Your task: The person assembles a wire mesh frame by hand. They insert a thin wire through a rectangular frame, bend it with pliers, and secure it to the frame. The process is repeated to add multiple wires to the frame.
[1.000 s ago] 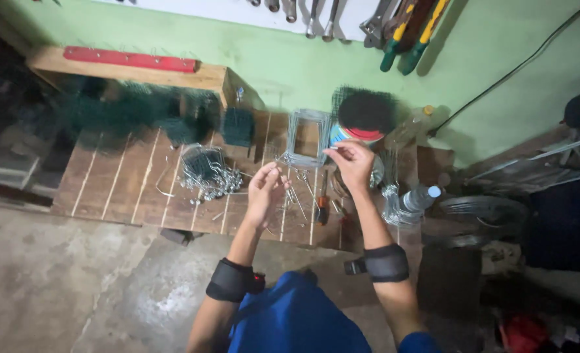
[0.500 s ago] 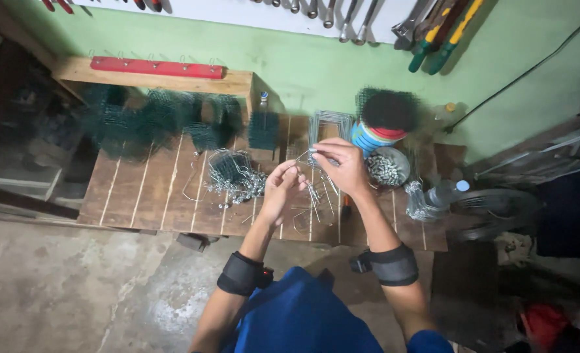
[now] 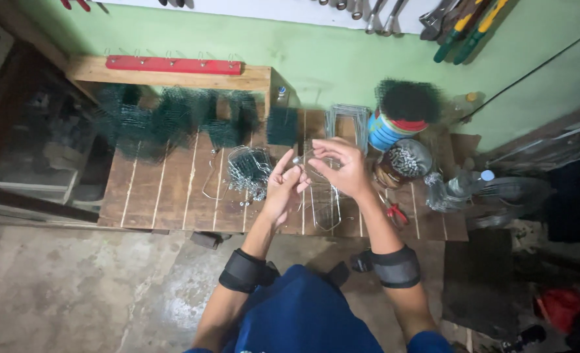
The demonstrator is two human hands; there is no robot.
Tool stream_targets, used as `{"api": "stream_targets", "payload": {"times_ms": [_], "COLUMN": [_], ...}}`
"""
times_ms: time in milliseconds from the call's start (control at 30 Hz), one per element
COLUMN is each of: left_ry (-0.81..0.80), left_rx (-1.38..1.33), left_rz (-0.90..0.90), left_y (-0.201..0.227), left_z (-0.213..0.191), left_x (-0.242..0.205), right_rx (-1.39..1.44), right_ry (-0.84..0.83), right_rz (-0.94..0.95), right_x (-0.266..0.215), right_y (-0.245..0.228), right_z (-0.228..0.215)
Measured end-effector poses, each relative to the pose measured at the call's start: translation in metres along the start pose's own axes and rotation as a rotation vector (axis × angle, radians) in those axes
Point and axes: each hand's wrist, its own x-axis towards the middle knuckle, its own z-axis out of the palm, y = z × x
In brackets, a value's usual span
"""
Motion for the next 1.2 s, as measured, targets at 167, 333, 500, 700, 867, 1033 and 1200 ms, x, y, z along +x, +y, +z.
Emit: {"api": "stream_targets", "payload": {"times_ms": [167, 333, 500, 700, 867, 1033, 1200], "left_ry": [0.025, 0.037, -0.029, 0.094, 0.144, 0.196, 0.164], "left_rx": [-0.033, -0.159, -0.219, 0.081, -0.035, -0.378, -0.604], "left_rz": [-0.05, -0.098, -0.183, -0.222, -0.056, -0.045, -0.059], "left_y": [0.016, 0.025, 0.043, 0.04, 0.008, -0.014, -0.014], "left_z": [-0.008, -0.018, 0.002, 0.017, 0.021, 0.005, -0.014], "left_x": [0.002, 0.008, 0.003, 0.014, 0.023, 0.039, 0.052], "right_rx": [-0.187, -0.301, -0.306, -0.457, -0.465, -0.354, -0.299], "right_ry": [-0.081, -0.285, -0.226, -0.245, -0.227, -0.168, 0.038], "right_rz": [0.042, 0.312, 0.33, 0.223, 0.231, 0.031, 0.174], "right_x": [-0.014, -0.032, -0.038, -0.029, -0.032, -0.038, -0.065], "right_y": [-0.012, -0.013, -0.006, -0.026, -0.017, -0.006, 0.051], "right_z": [0.01, 0.022, 0.027, 0.024, 0.028, 0.013, -0.038]}}
